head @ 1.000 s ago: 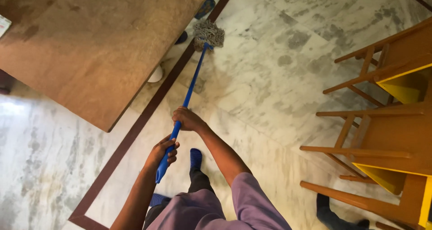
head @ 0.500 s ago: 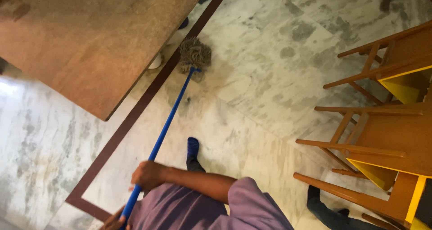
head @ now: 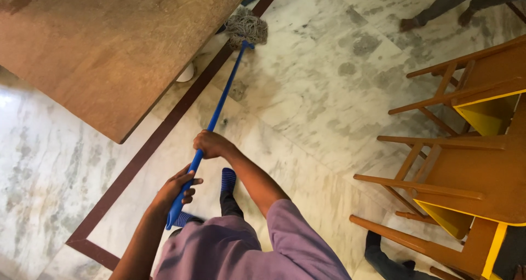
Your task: Mopping a marble floor in a domestic setting using a mop.
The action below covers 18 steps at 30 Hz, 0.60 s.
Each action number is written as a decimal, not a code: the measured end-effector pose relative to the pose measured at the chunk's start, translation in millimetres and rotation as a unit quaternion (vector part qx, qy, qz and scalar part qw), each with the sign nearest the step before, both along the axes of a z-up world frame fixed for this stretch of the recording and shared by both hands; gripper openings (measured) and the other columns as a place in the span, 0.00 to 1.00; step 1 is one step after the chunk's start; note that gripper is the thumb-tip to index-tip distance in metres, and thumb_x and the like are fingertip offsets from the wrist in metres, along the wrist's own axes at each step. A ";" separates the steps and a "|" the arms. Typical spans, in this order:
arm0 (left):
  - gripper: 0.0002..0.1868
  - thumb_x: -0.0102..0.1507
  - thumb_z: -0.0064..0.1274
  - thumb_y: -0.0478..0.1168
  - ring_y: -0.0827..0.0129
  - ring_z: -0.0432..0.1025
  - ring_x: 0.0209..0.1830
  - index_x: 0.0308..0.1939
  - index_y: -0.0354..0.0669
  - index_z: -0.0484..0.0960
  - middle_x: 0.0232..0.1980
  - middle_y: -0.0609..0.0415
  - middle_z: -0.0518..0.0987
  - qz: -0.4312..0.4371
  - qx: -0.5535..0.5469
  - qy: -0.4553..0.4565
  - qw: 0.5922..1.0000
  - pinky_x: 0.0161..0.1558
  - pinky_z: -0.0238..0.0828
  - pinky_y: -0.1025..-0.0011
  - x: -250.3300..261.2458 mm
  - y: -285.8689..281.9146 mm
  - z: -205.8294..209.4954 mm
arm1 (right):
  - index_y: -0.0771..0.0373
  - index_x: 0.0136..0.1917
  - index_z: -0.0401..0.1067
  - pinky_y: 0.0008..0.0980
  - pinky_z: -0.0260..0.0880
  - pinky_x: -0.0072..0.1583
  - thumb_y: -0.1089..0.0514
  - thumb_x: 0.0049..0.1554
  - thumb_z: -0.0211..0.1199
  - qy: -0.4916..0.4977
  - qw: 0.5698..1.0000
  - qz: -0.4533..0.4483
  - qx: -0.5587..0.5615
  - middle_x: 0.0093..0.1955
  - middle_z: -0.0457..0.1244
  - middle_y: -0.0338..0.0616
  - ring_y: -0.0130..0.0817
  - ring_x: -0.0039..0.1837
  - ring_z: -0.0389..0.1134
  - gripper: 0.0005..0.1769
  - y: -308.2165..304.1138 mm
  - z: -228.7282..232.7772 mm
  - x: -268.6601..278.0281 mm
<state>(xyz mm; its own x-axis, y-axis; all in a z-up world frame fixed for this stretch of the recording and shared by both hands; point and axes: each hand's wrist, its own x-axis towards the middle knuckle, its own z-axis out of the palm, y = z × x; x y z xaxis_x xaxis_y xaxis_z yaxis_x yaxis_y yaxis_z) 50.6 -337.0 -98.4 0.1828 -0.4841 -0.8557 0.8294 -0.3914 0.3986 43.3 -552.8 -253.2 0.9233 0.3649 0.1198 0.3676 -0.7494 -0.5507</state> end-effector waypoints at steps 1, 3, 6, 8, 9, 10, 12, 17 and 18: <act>0.35 0.68 0.45 0.46 0.78 0.58 0.19 0.80 0.55 0.57 0.44 0.51 0.76 0.000 0.000 0.000 1.000 0.15 0.55 0.78 3.5 2.4 -1.5 | 0.56 0.23 0.68 0.46 0.70 0.48 0.56 0.38 0.65 0.000 1.000 0.000 0.000 0.31 0.65 0.45 0.47 0.41 0.70 0.08 -0.1 7.8 0.9; 0.36 0.68 0.46 0.46 0.80 0.56 0.18 0.81 0.55 0.57 0.44 0.50 0.76 0.000 -0.031 0.013 0.999 0.14 0.54 0.80 3.6 10.1 -4.3 | 0.59 0.21 0.67 0.46 0.70 0.50 0.58 0.38 0.64 0.024 0.999 -0.038 0.009 0.28 0.64 0.46 0.48 0.40 0.70 0.10 3.1 23.2 -4.7; 0.36 0.68 0.45 0.46 0.79 0.56 0.16 0.80 0.56 0.56 0.44 0.49 0.78 -0.026 -0.002 0.010 1.000 0.13 0.53 0.79 -8.5 28.0 1.8 | 0.60 0.23 0.69 0.49 0.69 0.47 0.57 0.40 0.66 0.006 0.999 -0.046 0.018 0.31 0.65 0.51 0.53 0.41 0.70 0.10 26.1 14.6 -18.7; 0.36 0.68 0.45 0.46 0.78 0.56 0.16 0.80 0.57 0.55 0.43 0.49 0.78 -0.038 0.017 0.016 0.999 0.13 0.53 0.78 -21.5 44.8 8.6 | 0.60 0.22 0.69 0.48 0.70 0.47 0.57 0.38 0.66 0.021 0.999 -0.044 0.013 0.30 0.65 0.51 0.52 0.40 0.70 0.08 46.4 26.6 -37.9; 0.36 0.68 0.44 0.46 0.78 0.56 0.15 0.80 0.59 0.54 0.42 0.49 0.78 -0.045 0.039 0.022 0.998 0.12 0.52 0.78 -28.8 54.2 11.9 | 0.60 0.22 0.70 0.48 0.70 0.47 0.58 0.36 0.65 0.037 0.999 -0.038 0.010 0.29 0.65 0.51 0.52 0.39 0.70 0.07 57.5 32.5 -48.5; 0.36 0.68 0.44 0.46 0.78 0.56 0.15 0.80 0.59 0.54 0.42 0.49 0.78 -0.048 0.038 0.026 0.998 0.12 0.52 0.78 -37.6 64.0 13.6 | 0.60 0.22 0.70 0.48 0.70 0.47 0.58 0.36 0.65 0.041 0.998 -0.041 0.010 0.29 0.65 0.51 0.52 0.39 0.70 0.07 66.9 33.9 -61.6; 0.36 0.68 0.44 0.45 0.77 0.57 0.15 0.80 0.58 0.54 0.38 0.48 0.78 -0.056 0.042 0.058 0.996 0.12 0.54 0.77 -53.7 85.2 18.1 | 0.58 0.25 0.71 0.48 0.70 0.47 0.57 0.39 0.66 0.074 0.996 -0.047 -0.019 0.30 0.65 0.50 0.51 0.40 0.71 0.06 86.9 37.9 -85.3; 0.35 0.68 0.45 0.43 0.76 0.57 0.13 0.79 0.53 0.57 0.35 0.49 0.79 -0.072 0.048 0.072 0.994 0.12 0.56 0.76 -56.7 134.0 43.8 | 0.58 0.25 0.70 0.45 0.69 0.49 0.55 0.40 0.67 0.101 0.992 -0.071 0.017 0.31 0.66 0.47 0.47 0.41 0.71 0.08 133.2 66.3 -114.4; 0.34 0.68 0.46 0.43 0.76 0.58 0.13 0.79 0.51 0.60 0.35 0.50 0.80 -0.085 0.059 0.066 0.992 0.12 0.55 0.76 -56.6 145.1 51.1 | 0.57 0.24 0.70 0.45 0.67 0.50 0.55 0.41 0.66 0.112 0.989 -0.085 0.033 0.31 0.66 0.45 0.47 0.41 0.71 0.09 143.9 78.6 -121.4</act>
